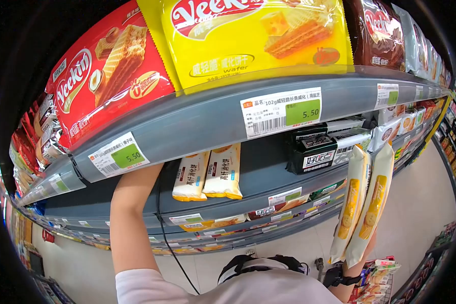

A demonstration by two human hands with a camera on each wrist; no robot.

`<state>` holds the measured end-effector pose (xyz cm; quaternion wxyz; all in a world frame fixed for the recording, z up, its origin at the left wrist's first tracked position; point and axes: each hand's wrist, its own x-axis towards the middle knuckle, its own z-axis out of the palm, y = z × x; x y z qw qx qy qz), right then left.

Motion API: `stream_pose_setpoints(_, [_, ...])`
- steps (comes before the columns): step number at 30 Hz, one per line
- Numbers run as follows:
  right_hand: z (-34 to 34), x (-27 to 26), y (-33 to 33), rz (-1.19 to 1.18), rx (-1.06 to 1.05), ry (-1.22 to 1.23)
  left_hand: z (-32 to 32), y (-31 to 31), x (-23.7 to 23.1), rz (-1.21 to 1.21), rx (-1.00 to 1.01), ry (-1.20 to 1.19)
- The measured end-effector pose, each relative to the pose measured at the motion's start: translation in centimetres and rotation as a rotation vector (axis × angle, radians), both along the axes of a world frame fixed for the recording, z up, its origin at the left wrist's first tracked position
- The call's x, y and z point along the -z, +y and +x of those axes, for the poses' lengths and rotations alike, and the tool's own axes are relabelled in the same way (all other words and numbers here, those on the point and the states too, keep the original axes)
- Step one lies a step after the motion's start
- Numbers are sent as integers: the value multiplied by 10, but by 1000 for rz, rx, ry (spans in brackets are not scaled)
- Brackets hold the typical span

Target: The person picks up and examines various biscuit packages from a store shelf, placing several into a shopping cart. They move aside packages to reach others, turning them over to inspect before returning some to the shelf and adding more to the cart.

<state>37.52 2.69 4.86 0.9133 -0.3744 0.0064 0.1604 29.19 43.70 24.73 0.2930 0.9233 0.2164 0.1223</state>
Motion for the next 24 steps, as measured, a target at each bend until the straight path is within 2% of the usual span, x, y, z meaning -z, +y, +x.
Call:
stream_pose_setpoints(6, [5,-9,6,24,-58,54,-69,-44,30,239,24,162])
stream_pose_setpoints(8, [14,3,5,9,-266,-241,-71,-52,30,303,28,225])
stream_pose_setpoints(12, [3,-26,27,-81,-391,-326,-81,-63,80,250,-173,528])
stream_pose_setpoints(15, [7,-36,42,-10,-527,-394,-71,-68,85,231,-172,400])
stream_pose_setpoints(16, [22,-31,37,-23,-685,-408,-69,-61,83,234,-123,456])
stream_pose_setpoints(17, [23,-29,34,-23,-694,-414,-70,-57,77,216,-49,510])
stream_pose_setpoints(19, [17,-36,36,16,-644,-395,-80,-41,72,342,185,496])
stream_pose_setpoints(20, [15,-37,35,9,-618,-411,-84,-35,68,346,181,495])
stream_pose_setpoints(22, [17,-35,32,11,-602,-410,-87,-27,61,184,447,417])
stream_pose_setpoints(24, [21,-30,27,-12,-591,-451,-84,-33,67,177,383,427])
